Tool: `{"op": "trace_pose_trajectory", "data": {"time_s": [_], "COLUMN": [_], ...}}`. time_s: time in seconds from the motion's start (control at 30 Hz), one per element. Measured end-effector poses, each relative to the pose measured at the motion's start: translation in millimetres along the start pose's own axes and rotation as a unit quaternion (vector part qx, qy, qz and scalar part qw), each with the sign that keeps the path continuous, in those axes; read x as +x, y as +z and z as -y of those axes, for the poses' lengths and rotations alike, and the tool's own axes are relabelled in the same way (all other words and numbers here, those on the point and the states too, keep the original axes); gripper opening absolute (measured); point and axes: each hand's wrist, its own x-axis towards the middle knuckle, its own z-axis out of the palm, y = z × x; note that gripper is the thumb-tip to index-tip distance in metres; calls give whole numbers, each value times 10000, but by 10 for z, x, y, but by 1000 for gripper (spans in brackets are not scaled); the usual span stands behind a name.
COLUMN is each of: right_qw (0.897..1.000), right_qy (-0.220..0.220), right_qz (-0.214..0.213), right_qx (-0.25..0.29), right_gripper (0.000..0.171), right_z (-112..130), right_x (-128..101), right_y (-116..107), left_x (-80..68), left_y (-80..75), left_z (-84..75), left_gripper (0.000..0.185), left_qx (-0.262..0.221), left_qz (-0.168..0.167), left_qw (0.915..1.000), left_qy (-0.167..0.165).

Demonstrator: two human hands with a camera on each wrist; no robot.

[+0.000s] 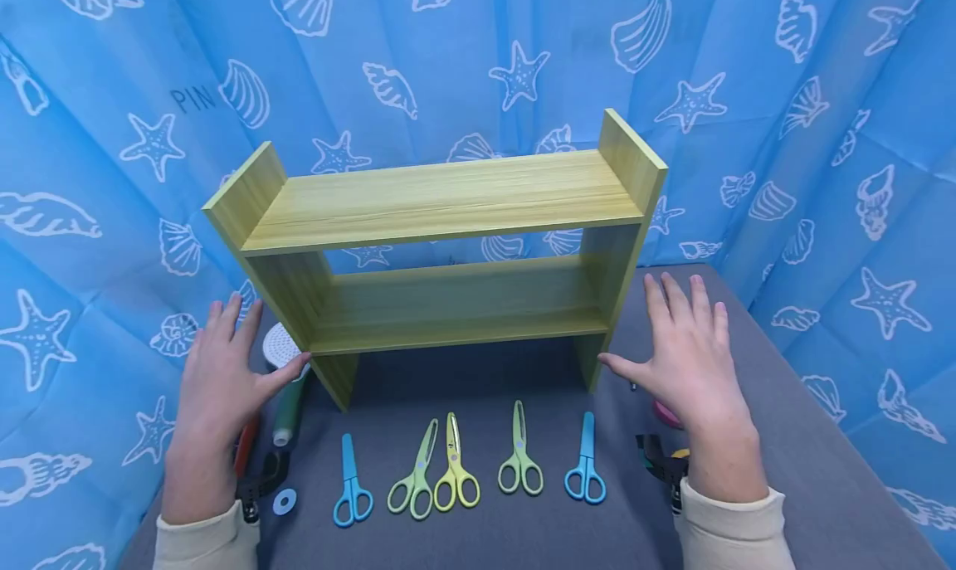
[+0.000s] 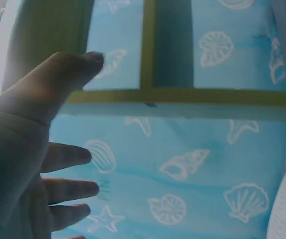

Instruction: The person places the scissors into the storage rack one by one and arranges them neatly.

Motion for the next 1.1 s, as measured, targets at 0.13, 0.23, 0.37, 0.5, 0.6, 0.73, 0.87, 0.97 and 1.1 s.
{"op": "trace_pose_trajectory", "data": {"time_s": [0.13,0.23,0.37,0.5,0.6,0.73,0.87,0.97,1.1], "right_qw": [9996,9989,9971,9906,9836,9772,9700,9714,9785], "right_qy": [-189,-334,-524,-716,-656,-333,-229,-118,373], "right_qz": [-208,-333,-534,-1110,-1585,-1839,-1995,-1886,-1184], "right_qx": [-22,13,154,366,557,1004,1372,1438,1648], "right_gripper": [125,123,117,109,99,84,71,66,61], "right_z": [86,162,261,360,450,601,706,770,864], "right_x": [-69,-153,-271,-392,-490,-621,-732,-820,-963], "right_y": [-129,-224,-322,-336,-287,-169,2,155,368], "left_x": [-33,-72,-90,-77,-76,-44,6,40,55], "left_y": [-34,-32,9,84,142,219,300,349,389], "left_z": [-97,-181,-310,-412,-464,-501,-500,-479,-454], "left_gripper": [94,86,72,57,52,49,45,43,40], "left_qx": [-141,-378,-966,-1805,-2297,-2763,-3395,-3748,-3869], "left_qz": [-808,-1320,-1487,-1349,-1212,-1230,-1461,-1659,-1883], "left_qw": [9962,9901,9839,9697,9533,9351,9117,8950,8858], "left_qy": [299,284,-210,-945,-1539,-1848,-1794,-1762,-1739]}}
